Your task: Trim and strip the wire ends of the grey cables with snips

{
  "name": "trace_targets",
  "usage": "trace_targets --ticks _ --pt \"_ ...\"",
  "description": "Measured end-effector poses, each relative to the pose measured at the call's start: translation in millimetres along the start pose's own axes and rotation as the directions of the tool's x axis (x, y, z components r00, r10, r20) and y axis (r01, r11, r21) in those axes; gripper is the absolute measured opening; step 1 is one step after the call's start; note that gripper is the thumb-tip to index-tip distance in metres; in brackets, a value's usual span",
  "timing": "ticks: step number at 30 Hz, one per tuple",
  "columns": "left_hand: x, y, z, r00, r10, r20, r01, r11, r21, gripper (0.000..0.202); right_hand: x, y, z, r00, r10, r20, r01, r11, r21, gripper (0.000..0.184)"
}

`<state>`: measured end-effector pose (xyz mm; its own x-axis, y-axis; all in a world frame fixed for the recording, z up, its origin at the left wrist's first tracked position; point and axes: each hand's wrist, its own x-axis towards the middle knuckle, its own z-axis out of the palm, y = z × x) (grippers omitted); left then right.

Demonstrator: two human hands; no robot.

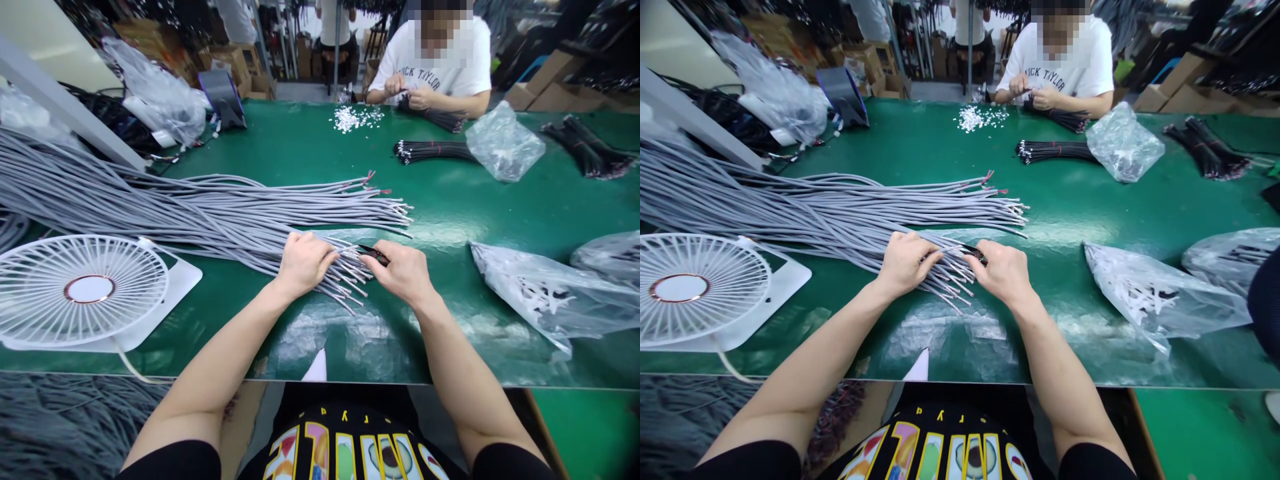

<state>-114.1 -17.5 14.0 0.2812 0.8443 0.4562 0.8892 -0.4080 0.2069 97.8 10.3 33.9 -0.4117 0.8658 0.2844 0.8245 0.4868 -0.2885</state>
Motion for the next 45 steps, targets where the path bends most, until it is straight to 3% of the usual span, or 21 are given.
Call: trace_targets --ticks 11,16,23,29,32,36,40,43,45 --pt "-0.9 3.5 1.5 0.998 0.068 0.0 -0.068 0.997 0.026 0.025 -0.1 -3.6 6.7 0.999 0.006 0.049 -0.006 1.0 -0.001 0.031" --pt "-0.6 2.0 3.8 0.997 0.078 0.02 -0.079 0.996 0.033 0.025 0.6 -9.9 11.6 0.995 0.07 0.071 -0.074 0.996 0.056 0.03" --pt "0.2 2.2 -0.6 1.0 0.0 0.026 0.001 0.999 -0.053 0.022 0.8 -14.4 14.8 0.993 0.105 0.048 -0.114 0.966 0.234 0.031" --pt "0.8 3.3 -2.6 0.997 -0.056 0.058 0.061 0.993 -0.098 0.021 0.0 -15.0 10.2 0.996 0.068 0.051 -0.08 0.949 0.304 0.029" --pt "1.8 3.5 -2.5 0.994 -0.074 0.084 0.083 0.99 -0.109 0.021 0.5 -13.7 8.5 0.992 0.123 0.021 -0.123 0.943 0.31 0.029" --pt "2.8 4.1 -3.7 0.991 -0.097 0.089 0.108 0.986 -0.126 0.021 0.7 -12.3 9.2 0.998 0.046 0.044 -0.059 0.932 0.359 0.029" --pt "2.4 4.7 -1.2 0.989 -0.089 0.115 0.101 0.989 -0.109 0.023 -1.0 -15.6 8.8 0.994 0.106 0.026 -0.108 0.923 0.369 0.031" --pt "2.3 3.5 4.9 0.982 -0.09 0.166 0.104 0.991 -0.082 0.024 -3.6 -18.9 3.8 0.999 -0.008 0.038 -0.012 0.876 0.482 0.032" --pt "2.7 2.2 8.2 0.974 -0.111 0.196 0.131 0.987 -0.092 0.024 -3.7 -16.8 -0.8 1.0 -0.002 -0.011 0.007 0.85 0.527 0.032"
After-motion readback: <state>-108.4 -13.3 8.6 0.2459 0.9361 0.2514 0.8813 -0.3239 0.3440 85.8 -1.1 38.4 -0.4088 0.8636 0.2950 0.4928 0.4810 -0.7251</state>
